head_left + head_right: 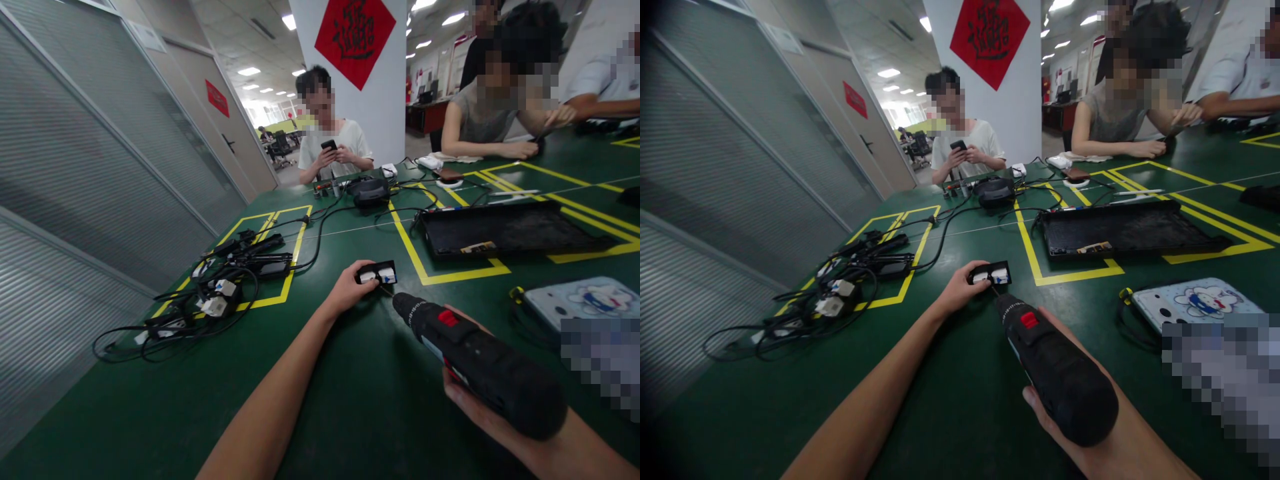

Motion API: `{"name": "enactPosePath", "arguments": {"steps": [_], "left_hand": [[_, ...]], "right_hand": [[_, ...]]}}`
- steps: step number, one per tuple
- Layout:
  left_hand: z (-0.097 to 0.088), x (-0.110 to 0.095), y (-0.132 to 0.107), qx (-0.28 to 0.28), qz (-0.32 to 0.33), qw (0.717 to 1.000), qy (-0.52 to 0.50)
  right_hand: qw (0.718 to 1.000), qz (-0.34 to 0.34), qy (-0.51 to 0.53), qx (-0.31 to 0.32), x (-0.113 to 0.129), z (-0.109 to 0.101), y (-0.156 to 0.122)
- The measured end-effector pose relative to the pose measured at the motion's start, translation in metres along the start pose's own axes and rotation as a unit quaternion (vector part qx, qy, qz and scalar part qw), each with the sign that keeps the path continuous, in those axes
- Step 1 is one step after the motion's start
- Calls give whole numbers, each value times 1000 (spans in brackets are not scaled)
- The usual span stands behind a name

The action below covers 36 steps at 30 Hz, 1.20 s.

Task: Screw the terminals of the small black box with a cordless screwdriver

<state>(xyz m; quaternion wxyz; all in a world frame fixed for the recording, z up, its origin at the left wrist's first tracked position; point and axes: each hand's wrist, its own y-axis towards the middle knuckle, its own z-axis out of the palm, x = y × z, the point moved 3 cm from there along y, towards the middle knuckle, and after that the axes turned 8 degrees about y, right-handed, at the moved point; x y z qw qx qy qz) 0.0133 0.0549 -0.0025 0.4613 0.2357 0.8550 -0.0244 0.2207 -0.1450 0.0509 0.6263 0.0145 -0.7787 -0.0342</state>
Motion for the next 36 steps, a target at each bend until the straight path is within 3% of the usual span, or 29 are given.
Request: {"name": "enactPosePath", "arguments": {"steps": [7, 15, 27, 36], "left_hand": [[0, 0, 0, -1, -2, 1000, 4], [0, 0, 0, 0, 6, 1000, 5], [-1, -2, 0, -5, -3, 1000, 11], [0, 0, 0, 11, -3, 1000, -14]], "right_hand": [[997, 38, 56, 42, -4, 7, 1], [997, 47, 55, 42, -12, 5, -2], [997, -1, -69, 19, -4, 0, 2], [997, -31, -72, -11, -4, -2, 2]]}}
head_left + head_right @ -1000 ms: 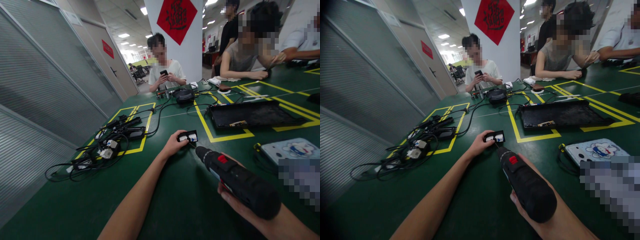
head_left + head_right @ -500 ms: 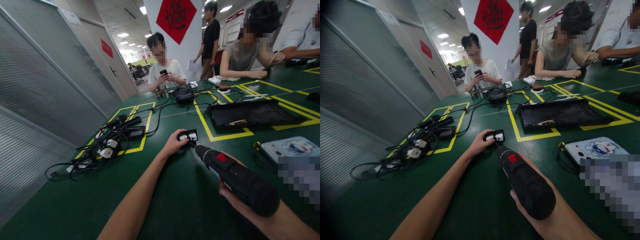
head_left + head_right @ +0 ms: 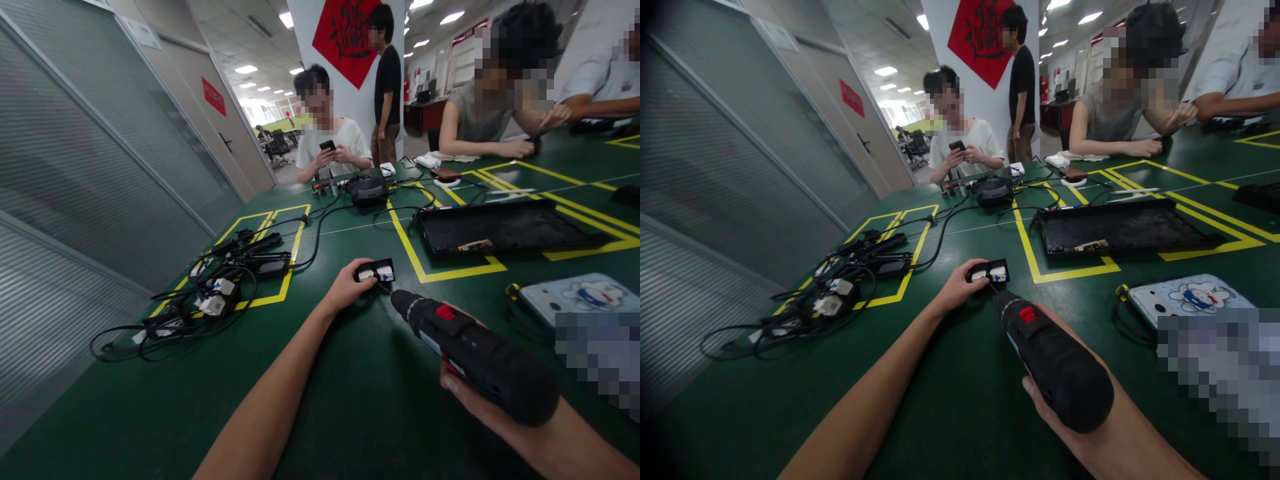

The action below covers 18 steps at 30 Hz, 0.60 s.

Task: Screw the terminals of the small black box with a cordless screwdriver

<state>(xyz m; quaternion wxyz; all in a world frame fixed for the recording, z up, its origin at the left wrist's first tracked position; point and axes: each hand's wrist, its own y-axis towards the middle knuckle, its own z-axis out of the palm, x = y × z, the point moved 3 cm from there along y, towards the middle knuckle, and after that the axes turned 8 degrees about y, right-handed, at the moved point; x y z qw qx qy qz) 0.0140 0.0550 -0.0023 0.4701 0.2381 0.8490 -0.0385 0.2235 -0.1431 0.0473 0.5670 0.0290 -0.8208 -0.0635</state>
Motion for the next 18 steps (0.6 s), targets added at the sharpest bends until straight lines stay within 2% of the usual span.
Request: {"name": "enactPosePath", "arguments": {"steps": [2, 8, 14, 18], "left_hand": [[0, 0, 0, 0, 3, 1000, -5], [0, 1, 0, -6, -6, 1000, 3], [0, 0, 0, 1, 5, 1000, 0], [0, 0, 1, 9, 7, 1000, -5]], "right_hand": [[1000, 11, 22, 16, 1, 1, 0], [990, 99, 61, 84, 13, -8, -5], [993, 88, 74, 25, 22, -13, -7], [992, 94, 83, 24, 21, -12, -8]]}}
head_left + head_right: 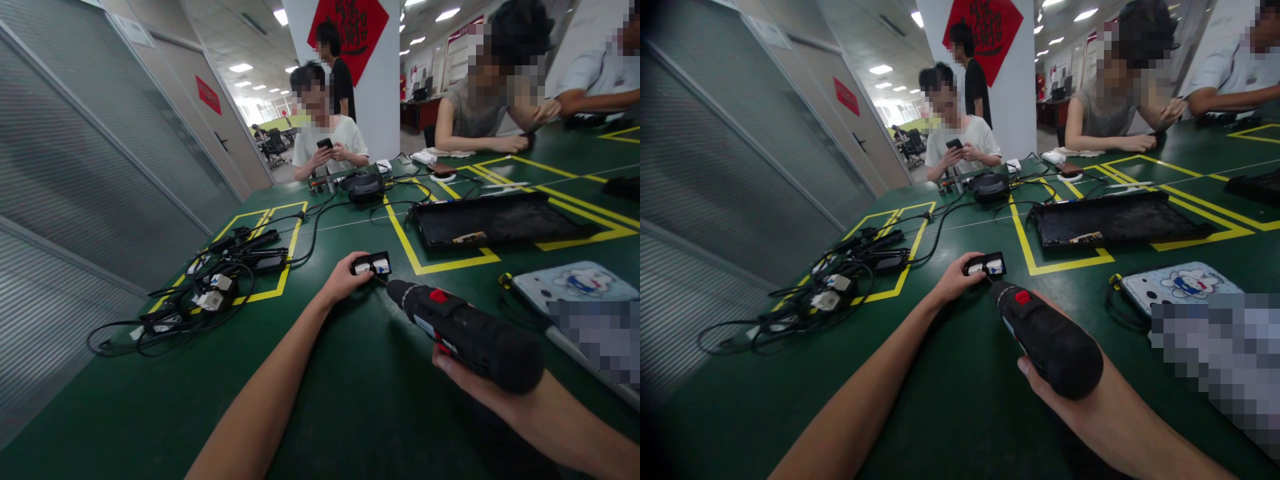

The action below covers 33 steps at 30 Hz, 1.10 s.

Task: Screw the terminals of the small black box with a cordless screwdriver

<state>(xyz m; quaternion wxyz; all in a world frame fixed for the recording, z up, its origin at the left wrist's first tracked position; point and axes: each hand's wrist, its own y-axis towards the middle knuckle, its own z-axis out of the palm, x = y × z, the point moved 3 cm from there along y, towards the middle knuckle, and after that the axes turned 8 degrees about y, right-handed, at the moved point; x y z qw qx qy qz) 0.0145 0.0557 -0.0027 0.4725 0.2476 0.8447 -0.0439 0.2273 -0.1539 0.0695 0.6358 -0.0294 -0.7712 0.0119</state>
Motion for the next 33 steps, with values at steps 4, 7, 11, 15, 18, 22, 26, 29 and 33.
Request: {"name": "enactPosePath", "arguments": {"steps": [4, 7, 11, 15, 18, 22, 26, 29, 33], "left_hand": [[0, 0, 0, -1, -4, 1000, 4], [0, 0, 0, 2, 0, 1000, 1], [0, 0, -1, 2, 1, 1000, 3], [1, 0, -1, 7, -5, 1000, -3], [0, -1, -1, 7, -9, 1000, -3], [0, -2, -1, 10, -7, 1000, -5], [-1, -2, -1, 8, -10, 1000, -5], [-1, -1, -1, 4, -9, 1000, 4], [-1, -1, -1, 6, -7, 1000, 3]], "right_hand": [[1000, 1, 3, 23, -3, 0, 0], [1000, -2, 4, 29, -5, -1, 1], [1000, -2, -19, 23, -7, -2, 2], [999, 29, -3, 17, -5, -2, 1], [999, 31, 12, 27, 0, 1, 1], [1000, 20, 5, -1, 2, 1, 0], [1000, 20, -4, -7, -1, 0, 0], [998, 45, -15, 27, -5, 0, 2], [998, 42, -28, 45, -6, -1, 3]]}}
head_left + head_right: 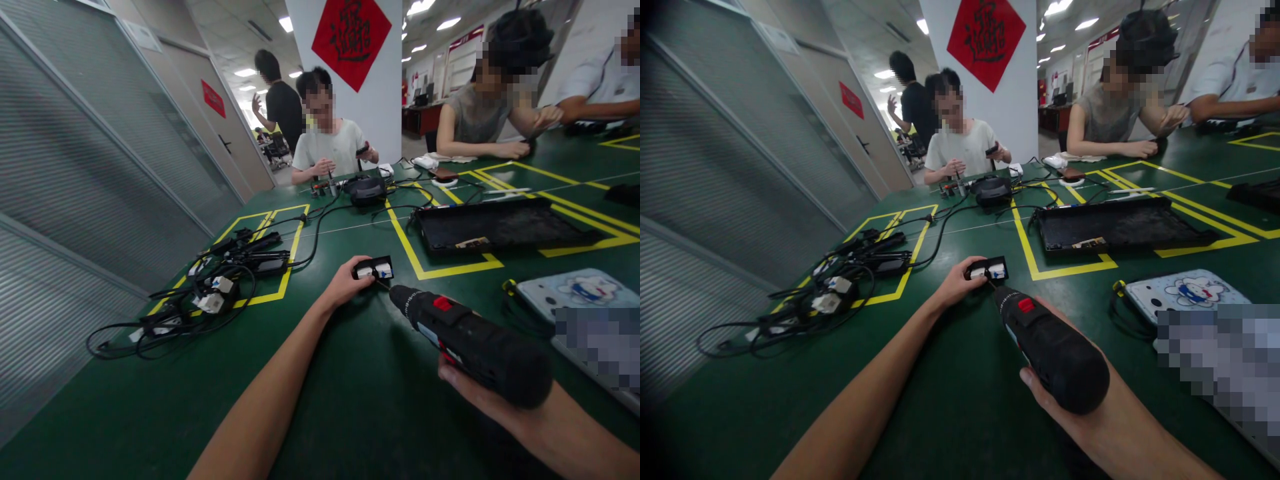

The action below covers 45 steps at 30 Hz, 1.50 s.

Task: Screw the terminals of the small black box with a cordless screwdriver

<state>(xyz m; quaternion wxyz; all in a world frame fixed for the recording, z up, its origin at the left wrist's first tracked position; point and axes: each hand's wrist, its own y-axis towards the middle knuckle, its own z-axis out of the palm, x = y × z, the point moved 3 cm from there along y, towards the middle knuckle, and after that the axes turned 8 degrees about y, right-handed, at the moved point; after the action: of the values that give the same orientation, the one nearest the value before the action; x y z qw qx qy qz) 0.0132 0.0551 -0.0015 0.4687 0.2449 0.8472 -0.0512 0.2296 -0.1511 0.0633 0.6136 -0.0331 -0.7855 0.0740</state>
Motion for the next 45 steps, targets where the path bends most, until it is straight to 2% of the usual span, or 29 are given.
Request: {"name": "enactPosePath", "arguments": {"steps": [6, 10, 16, 22, 27, 34, 41, 45], "left_hand": [[0, 2, 0, -9, 1, 1000, 9], [0, 2, -1, -4, 12, 1000, 6], [-1, 2, 0, 1, 13, 1000, 5], [-2, 2, -1, 0, 13, 1000, 7], [-2, -1, -2, 5, 10, 1000, 2], [-1, -6, -3, 0, 3, 1000, -1], [1, 1, -1, -24, 11, 999, 22], [2, 0, -2, -31, 21, 999, 31]], "right_hand": [[999, 24, 40, 5, -8, -3, -1], [999, 6, 27, 19, -5, -4, 0], [999, -19, -1, -44, 4, -2, -2], [999, -18, 25, -9, 8, 2, -2], [998, -8, 0, -59, 11, 0, -3], [1000, -24, -17, -9, 6, 2, -1], [999, -50, -1, -4, -6, 6, 5], [996, -74, 4, -41, 1, 2, 4]]}}
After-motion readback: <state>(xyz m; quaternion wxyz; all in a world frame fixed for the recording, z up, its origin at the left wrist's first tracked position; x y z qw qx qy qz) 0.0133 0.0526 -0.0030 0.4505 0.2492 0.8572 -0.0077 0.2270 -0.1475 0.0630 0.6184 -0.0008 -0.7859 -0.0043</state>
